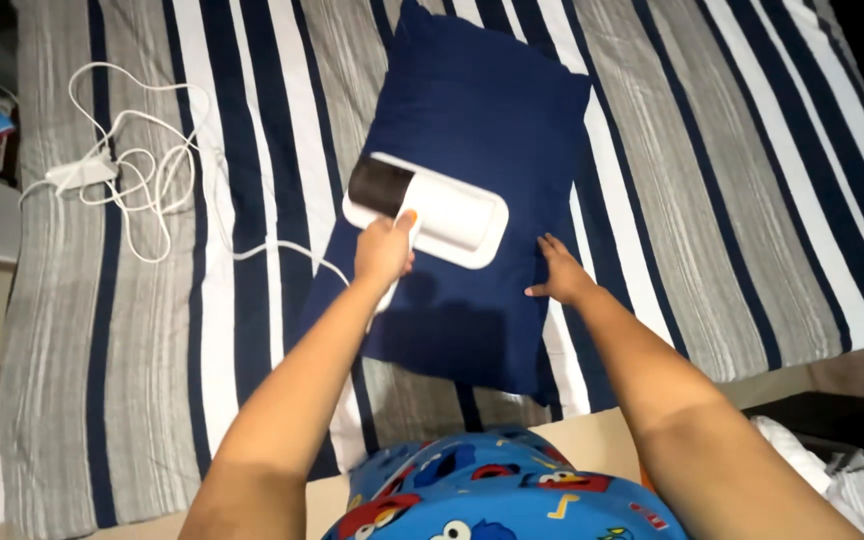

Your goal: The person places a blue pillow on a striped bed and uses a handheld electric fabric shaver to remove lint from its surface. They systematically move the device across the pillow, occasionally adjusting its position, and then pick up a folded striped cloth from a laundry basket.

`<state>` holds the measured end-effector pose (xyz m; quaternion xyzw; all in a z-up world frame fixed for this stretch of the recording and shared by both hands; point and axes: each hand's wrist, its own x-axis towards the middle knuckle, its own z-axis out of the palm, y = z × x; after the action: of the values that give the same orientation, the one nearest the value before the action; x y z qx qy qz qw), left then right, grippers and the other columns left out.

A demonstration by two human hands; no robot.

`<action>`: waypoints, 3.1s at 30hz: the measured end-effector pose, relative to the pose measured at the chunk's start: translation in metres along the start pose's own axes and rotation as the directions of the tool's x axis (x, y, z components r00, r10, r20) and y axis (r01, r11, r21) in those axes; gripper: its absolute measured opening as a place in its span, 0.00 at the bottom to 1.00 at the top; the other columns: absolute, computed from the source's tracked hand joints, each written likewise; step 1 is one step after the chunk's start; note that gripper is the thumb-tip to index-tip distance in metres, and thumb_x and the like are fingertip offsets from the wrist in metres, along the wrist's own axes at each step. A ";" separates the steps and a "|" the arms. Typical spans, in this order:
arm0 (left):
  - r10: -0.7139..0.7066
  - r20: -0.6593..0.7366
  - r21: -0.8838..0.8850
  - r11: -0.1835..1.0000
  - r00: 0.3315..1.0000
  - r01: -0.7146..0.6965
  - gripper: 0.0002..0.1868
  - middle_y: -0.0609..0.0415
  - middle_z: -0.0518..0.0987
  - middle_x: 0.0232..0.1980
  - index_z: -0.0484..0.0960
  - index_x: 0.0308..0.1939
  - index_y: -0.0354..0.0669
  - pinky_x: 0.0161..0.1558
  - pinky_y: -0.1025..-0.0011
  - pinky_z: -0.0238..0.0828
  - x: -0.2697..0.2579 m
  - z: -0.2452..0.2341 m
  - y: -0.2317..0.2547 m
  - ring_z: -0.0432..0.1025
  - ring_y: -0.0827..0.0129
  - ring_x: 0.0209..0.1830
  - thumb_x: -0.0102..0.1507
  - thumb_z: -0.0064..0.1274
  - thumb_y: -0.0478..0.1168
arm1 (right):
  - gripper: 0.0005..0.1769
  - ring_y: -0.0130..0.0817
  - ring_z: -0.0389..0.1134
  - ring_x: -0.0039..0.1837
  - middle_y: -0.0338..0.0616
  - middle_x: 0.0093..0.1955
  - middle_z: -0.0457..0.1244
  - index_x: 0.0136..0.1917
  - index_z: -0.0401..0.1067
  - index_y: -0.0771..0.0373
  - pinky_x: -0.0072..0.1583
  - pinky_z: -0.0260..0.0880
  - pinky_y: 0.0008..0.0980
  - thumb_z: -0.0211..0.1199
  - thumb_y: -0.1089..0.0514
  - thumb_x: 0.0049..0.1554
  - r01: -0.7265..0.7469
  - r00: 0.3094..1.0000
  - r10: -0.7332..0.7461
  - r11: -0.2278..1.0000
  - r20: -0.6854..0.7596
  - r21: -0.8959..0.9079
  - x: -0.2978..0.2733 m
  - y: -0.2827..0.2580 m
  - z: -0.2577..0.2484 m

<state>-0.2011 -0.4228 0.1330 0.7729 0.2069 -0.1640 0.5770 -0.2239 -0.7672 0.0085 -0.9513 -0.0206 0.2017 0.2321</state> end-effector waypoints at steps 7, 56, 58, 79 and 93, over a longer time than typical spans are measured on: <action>-0.128 0.219 -0.277 0.942 0.967 0.187 0.25 0.43 0.81 0.31 0.79 0.43 0.31 0.25 0.61 0.77 0.083 0.048 0.015 0.76 0.61 0.22 0.66 0.48 0.55 | 0.67 0.52 0.47 0.82 0.55 0.84 0.40 0.80 0.48 0.65 0.77 0.53 0.40 0.84 0.52 0.37 0.079 0.997 -0.078 0.996 -0.010 0.043 -0.004 -0.001 -0.010; -0.095 -0.021 0.400 0.912 0.995 0.096 0.30 0.36 0.82 0.27 0.78 0.49 0.33 0.31 0.54 0.80 -0.103 -0.128 -0.065 0.80 0.48 0.23 0.64 0.50 0.60 | 0.51 0.46 0.44 0.84 0.41 0.86 0.41 0.82 0.48 0.52 0.78 0.50 0.47 0.71 0.54 0.53 0.144 0.989 -0.146 0.984 -0.010 -0.108 0.049 -0.099 -0.016; 0.024 -0.024 0.382 0.924 0.999 -0.013 0.29 0.37 0.82 0.24 0.77 0.48 0.34 0.28 0.56 0.78 -0.057 -0.114 -0.052 0.79 0.51 0.18 0.63 0.54 0.59 | 0.51 0.48 0.47 0.83 0.45 0.86 0.43 0.82 0.49 0.56 0.79 0.51 0.43 0.72 0.54 0.53 0.198 0.975 -0.204 0.978 -0.084 -0.072 0.062 -0.077 -0.023; 0.228 0.002 0.559 0.807 0.974 -0.190 0.31 0.34 0.80 0.55 0.69 0.60 0.35 0.58 0.50 0.71 0.153 0.091 0.065 0.75 0.41 0.57 0.66 0.49 0.59 | 0.49 0.54 0.45 0.83 0.60 0.84 0.41 0.79 0.49 0.70 0.78 0.48 0.40 0.71 0.60 0.52 -0.007 0.986 0.003 1.000 -0.168 -0.023 0.107 0.060 -0.050; 0.169 0.037 0.639 0.754 0.985 -0.153 0.32 0.33 0.81 0.52 0.68 0.63 0.35 0.57 0.49 0.72 0.029 0.028 -0.011 0.75 0.40 0.55 0.67 0.46 0.58 | 0.47 0.56 0.44 0.83 0.60 0.84 0.42 0.80 0.49 0.69 0.79 0.48 0.41 0.67 0.62 0.54 0.147 0.971 -0.152 0.988 -0.188 -0.039 0.058 0.009 -0.028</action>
<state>-0.1820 -0.4434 0.1013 0.9396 0.0783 -0.1653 0.2892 -0.1598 -0.7798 0.0051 -0.9648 -0.0723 0.0918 0.2356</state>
